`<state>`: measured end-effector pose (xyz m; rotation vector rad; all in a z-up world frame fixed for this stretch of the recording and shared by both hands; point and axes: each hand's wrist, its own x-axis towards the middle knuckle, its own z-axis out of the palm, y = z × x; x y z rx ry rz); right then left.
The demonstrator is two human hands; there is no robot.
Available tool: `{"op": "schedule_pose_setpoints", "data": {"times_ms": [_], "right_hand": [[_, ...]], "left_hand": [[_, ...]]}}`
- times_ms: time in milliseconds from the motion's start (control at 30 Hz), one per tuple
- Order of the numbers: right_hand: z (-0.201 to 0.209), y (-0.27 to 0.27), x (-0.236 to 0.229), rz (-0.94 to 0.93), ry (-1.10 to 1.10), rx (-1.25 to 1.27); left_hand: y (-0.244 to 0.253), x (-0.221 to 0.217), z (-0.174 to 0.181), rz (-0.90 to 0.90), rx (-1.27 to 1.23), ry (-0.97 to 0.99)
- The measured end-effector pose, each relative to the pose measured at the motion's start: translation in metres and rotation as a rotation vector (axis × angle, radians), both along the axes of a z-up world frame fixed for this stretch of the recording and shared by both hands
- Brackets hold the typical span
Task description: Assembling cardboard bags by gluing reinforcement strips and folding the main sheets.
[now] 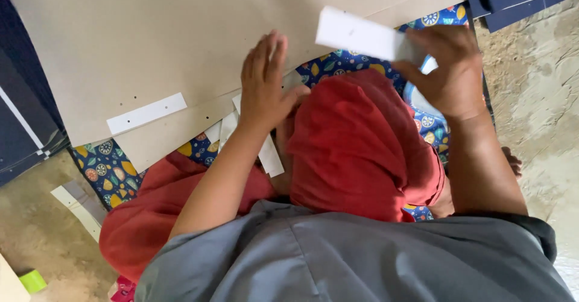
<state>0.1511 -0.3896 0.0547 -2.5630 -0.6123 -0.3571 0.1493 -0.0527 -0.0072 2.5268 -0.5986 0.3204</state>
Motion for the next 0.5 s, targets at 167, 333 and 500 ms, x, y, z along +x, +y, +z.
{"op": "schedule_pose_setpoints", "data": {"times_ms": [167, 333, 500], "right_hand": [[-0.009, -0.011, 0.019, -0.016, 0.024, 0.281], [-0.024, 0.001, 0.025, -0.020, 0.153, 0.295], [-0.047, 0.013, 0.055, 0.021, 0.189, 0.249]], "left_hand": [[0.024, 0.030, -0.063, 0.137, 0.369, 0.246], [0.029, 0.030, -0.064, 0.112, 0.324, 0.200], [0.030, 0.028, -0.073, 0.100, 0.339, 0.085]]}}
